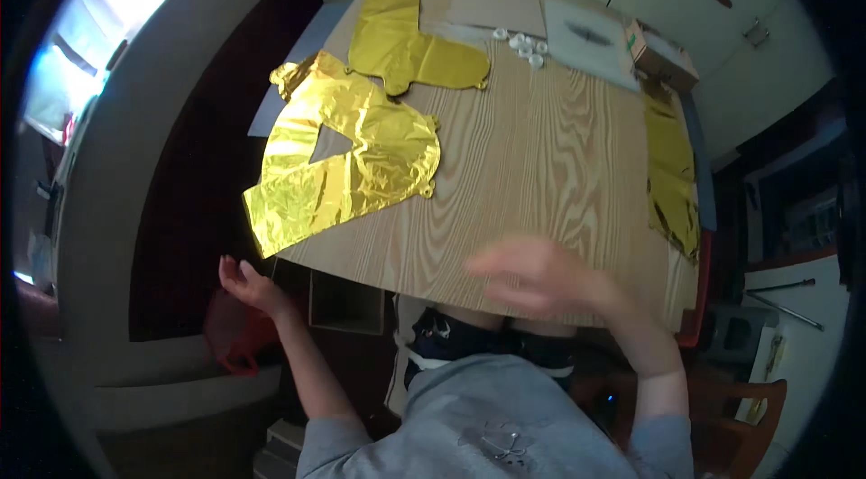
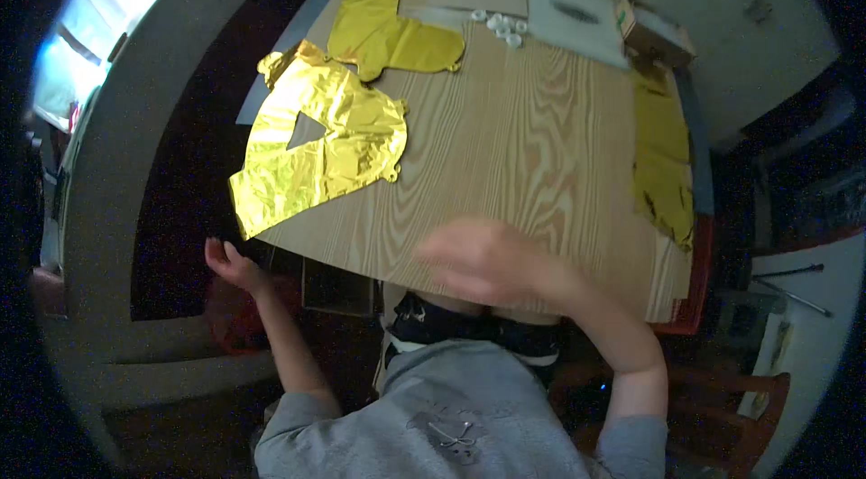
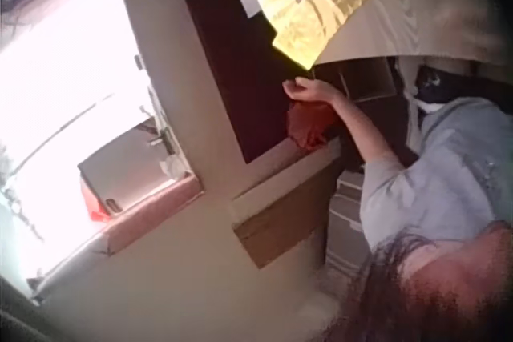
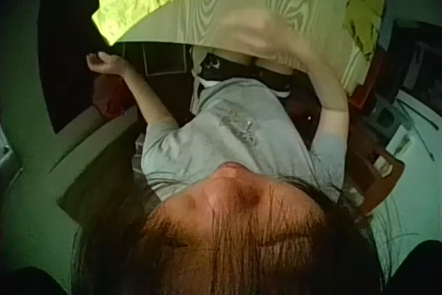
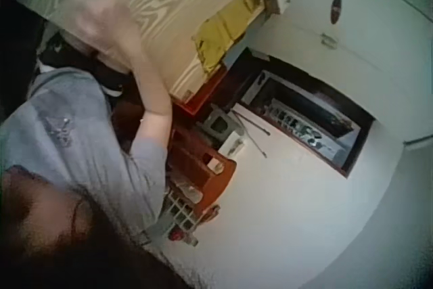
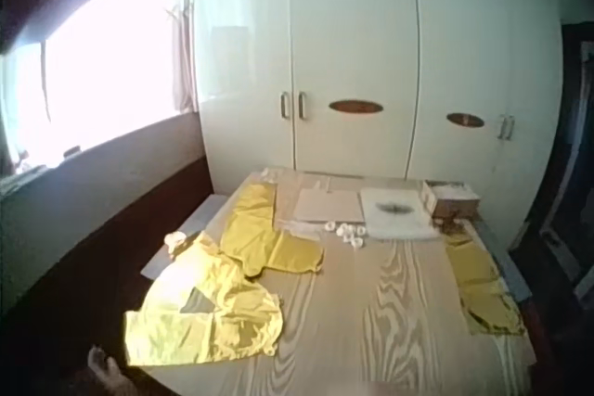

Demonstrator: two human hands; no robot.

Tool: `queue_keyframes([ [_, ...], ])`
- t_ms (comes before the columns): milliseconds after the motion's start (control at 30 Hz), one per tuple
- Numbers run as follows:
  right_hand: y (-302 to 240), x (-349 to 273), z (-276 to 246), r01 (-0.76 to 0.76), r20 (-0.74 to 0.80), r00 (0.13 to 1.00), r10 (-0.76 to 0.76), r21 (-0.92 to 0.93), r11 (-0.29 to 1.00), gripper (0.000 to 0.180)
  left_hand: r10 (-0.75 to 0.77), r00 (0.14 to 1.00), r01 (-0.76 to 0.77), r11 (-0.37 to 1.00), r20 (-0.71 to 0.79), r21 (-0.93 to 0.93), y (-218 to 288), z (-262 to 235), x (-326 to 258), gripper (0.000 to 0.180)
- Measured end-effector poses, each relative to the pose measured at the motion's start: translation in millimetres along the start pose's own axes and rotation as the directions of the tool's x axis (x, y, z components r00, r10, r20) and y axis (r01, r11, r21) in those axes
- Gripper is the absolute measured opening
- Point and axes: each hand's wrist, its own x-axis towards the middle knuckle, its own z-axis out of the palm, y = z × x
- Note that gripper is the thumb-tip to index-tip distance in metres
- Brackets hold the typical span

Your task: Folding gold foil star-shaped balloons and inserting them into plastic sleeves with cardboard backings.

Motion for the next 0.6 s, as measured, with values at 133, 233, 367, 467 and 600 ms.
queue_keyframes([
  [133,76.1,73.0,13.3,0.094,-0.012,0.994,-0.106,-0.379,0.921,0.042,0.184,0.754,-0.186,0.981,0.631,-0.063,122.5,25.3,12.9,0.037],
  [233,110.9,112.6,16.2,0.227,0.087,0.971,-0.222,-0.622,0.749,0.040,0.447,0.335,-0.492,0.834,0.829,-0.251,153.0,83.3,-0.8,0.046],
  [367,123.6,139.4,0.5,0.305,0.200,0.952,-0.232,-0.699,0.646,0.030,0.424,0.200,-0.589,0.772,0.883,-0.238,163.3,110.5,-10.1,0.050],
  [467,147.4,143.7,3.2,0.228,0.252,0.965,-0.067,-0.689,0.688,0.019,0.329,0.077,-0.509,0.825,0.941,-0.246,148.9,124.8,-17.9,0.056],
  [600,132.5,143.2,-2.8,-0.032,-0.011,0.999,0.030,-0.520,0.854,0.013,0.422,0.145,-0.596,0.759,0.895,-0.261,159.3,115.2,-25.2,0.045],
])
